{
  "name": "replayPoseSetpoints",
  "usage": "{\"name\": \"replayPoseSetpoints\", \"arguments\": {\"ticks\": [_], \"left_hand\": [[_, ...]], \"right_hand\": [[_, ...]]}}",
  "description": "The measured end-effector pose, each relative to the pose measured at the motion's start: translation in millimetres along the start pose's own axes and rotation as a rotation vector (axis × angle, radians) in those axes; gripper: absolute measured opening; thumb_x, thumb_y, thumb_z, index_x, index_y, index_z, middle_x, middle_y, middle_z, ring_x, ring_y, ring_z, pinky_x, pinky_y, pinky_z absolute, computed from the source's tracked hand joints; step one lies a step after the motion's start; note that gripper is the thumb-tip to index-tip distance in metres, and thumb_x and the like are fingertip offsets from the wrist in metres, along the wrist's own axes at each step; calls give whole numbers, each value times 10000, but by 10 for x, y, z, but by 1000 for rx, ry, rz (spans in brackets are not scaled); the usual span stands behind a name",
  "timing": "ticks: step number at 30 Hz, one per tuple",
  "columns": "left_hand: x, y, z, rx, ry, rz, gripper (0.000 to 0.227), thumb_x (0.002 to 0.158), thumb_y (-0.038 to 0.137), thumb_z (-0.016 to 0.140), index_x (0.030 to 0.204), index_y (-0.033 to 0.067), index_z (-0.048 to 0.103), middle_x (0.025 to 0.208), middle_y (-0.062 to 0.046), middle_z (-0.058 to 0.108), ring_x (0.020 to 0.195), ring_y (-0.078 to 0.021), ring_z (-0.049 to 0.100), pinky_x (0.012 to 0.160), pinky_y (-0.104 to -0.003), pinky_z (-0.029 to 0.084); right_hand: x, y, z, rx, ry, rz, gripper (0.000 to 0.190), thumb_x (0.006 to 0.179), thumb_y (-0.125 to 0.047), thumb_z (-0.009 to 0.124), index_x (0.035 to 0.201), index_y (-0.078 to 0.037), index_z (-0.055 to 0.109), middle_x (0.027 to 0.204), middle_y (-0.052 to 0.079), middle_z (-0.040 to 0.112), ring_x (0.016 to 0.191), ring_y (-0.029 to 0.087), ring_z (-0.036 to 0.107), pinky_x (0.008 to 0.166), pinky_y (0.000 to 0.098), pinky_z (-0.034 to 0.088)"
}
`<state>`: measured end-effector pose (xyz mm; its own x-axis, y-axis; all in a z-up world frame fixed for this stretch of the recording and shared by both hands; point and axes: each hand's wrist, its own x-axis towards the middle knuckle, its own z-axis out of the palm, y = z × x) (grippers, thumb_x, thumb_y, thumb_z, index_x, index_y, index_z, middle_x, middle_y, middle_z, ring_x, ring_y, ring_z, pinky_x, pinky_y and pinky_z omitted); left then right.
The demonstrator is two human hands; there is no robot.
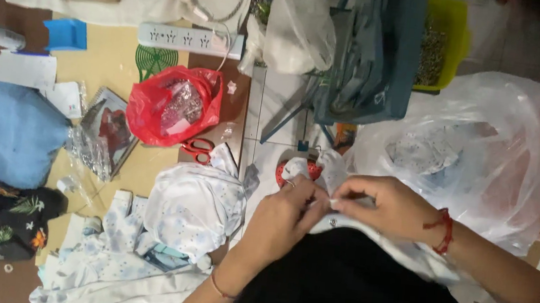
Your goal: Attaching metal snaps to baby garments using a manual press machine and trimming threads
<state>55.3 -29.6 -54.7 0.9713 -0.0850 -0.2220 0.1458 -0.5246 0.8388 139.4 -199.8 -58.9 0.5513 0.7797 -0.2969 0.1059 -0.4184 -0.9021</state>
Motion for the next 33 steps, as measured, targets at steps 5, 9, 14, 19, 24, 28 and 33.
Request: {"name": "replayPoseSetpoints", "arguments": {"ticks": [5,9,14,19,24,28,33], "left_hand": [[279,-174,-146,-199,-15,38,162,742,219,595,844,93,597,762,-160,607,752,-381,594,655,-412,468],[448,-435,-26,-357,-19,48,163,745,202,624,822,58,619,728,-159,609,733,-323,597,687,-381,455],[731,-704,117,-491,100,52,158,765,207,638,820,60,645,720,-129,599,739,-256,585,729,-342,446],[916,-809,106,-429,188,6,220,779,284,625,800,66,639,760,-144,593,765,-285,580,728,-361,434],[1023,-788,4,-361,183,-137,212,772,319,590,805,116,644,650,-114,572,665,-227,545,650,-334,433],[1087,-722,-62,-271,158,-220,243,734,378,588,787,146,637,672,-146,591,718,-344,582,646,-398,439],[1104,-729,-115,-195,129,-233,272,722,364,588,785,106,643,676,-170,598,723,-366,595,646,-412,454]], "right_hand": [[186,9,-143,77,26,199,143,778,-172,566,820,-67,654,664,80,661,642,129,556,643,315,489],[283,236,-129,109,132,213,155,804,-161,544,855,-46,636,694,115,658,662,158,563,644,338,479],[485,437,-57,55,294,228,178,780,-206,604,889,-71,641,796,121,660,756,165,587,713,339,462],[711,687,-43,-47,495,177,323,802,-258,592,1010,-12,606,932,189,617,878,341,571,753,442,424],[798,867,16,-162,597,152,315,801,-218,601,1038,-11,606,1003,197,596,937,330,552,796,418,431],[889,869,16,-170,622,160,316,793,-209,600,1046,-19,602,1011,189,594,942,327,550,787,415,435],[894,917,3,-184,618,152,319,785,-200,599,1054,-27,598,1020,181,591,947,324,548,777,412,441]]}}
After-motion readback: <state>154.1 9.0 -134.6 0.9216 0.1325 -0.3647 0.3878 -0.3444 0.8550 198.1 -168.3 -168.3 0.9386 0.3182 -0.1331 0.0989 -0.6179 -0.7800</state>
